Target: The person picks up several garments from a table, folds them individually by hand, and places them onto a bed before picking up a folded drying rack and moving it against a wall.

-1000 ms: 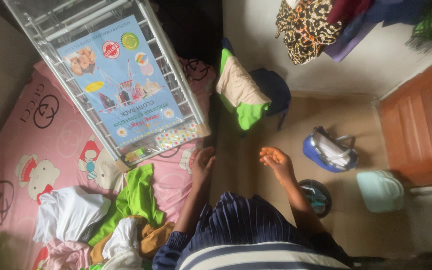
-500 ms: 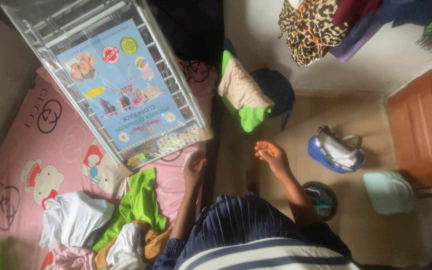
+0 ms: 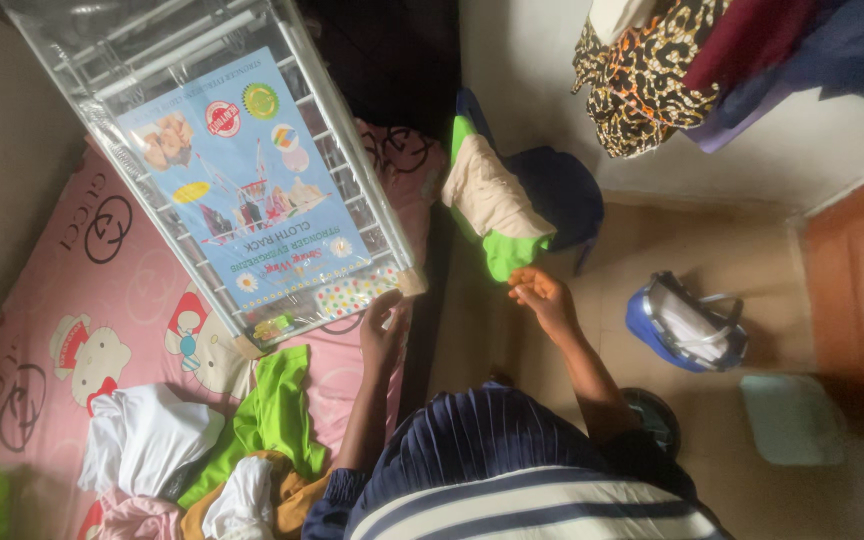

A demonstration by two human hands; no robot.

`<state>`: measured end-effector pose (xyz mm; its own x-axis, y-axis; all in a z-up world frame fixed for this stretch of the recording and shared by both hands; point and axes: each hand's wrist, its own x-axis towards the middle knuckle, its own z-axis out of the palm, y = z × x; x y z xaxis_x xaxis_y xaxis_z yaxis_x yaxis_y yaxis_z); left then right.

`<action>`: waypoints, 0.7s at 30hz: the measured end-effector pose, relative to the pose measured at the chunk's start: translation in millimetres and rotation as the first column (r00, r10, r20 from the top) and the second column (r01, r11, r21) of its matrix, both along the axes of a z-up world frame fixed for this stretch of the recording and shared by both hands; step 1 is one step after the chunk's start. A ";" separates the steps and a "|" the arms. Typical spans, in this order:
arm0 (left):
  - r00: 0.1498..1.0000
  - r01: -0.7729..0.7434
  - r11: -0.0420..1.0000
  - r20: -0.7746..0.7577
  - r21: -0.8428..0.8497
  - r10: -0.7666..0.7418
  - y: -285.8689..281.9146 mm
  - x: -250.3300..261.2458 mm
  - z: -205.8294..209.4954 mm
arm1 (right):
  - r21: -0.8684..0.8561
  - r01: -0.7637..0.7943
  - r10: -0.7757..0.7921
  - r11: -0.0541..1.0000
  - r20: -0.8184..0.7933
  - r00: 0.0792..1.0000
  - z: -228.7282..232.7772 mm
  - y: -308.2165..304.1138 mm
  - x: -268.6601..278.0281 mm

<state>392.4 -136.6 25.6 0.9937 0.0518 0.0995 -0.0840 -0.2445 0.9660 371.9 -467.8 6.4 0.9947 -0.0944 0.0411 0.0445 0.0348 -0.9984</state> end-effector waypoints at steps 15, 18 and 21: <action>0.996 -0.086 0.995 -0.009 0.048 0.086 -35.1 27.3 2.0 | 0.015 -0.023 0.024 1.000 -0.045 0.999 -38.7 -45.3 85.7; 0.993 -0.119 0.991 -0.015 0.065 0.120 -34.3 29.2 4.9 | 0.007 -0.020 0.021 1.000 -0.082 0.996 -49.9 -52.8 105.1; 0.991 -0.132 0.990 -0.004 0.054 0.132 -36.0 33.2 5.9 | 0.005 -0.010 0.010 1.000 -0.074 0.997 -65.6 -59.9 128.1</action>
<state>425.6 -172.5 31.5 0.9792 0.1774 0.0981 -0.0402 -0.3042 0.9517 500.0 -527.7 -59.2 0.9959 -0.0846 -0.0328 -0.0296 0.0394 -0.9988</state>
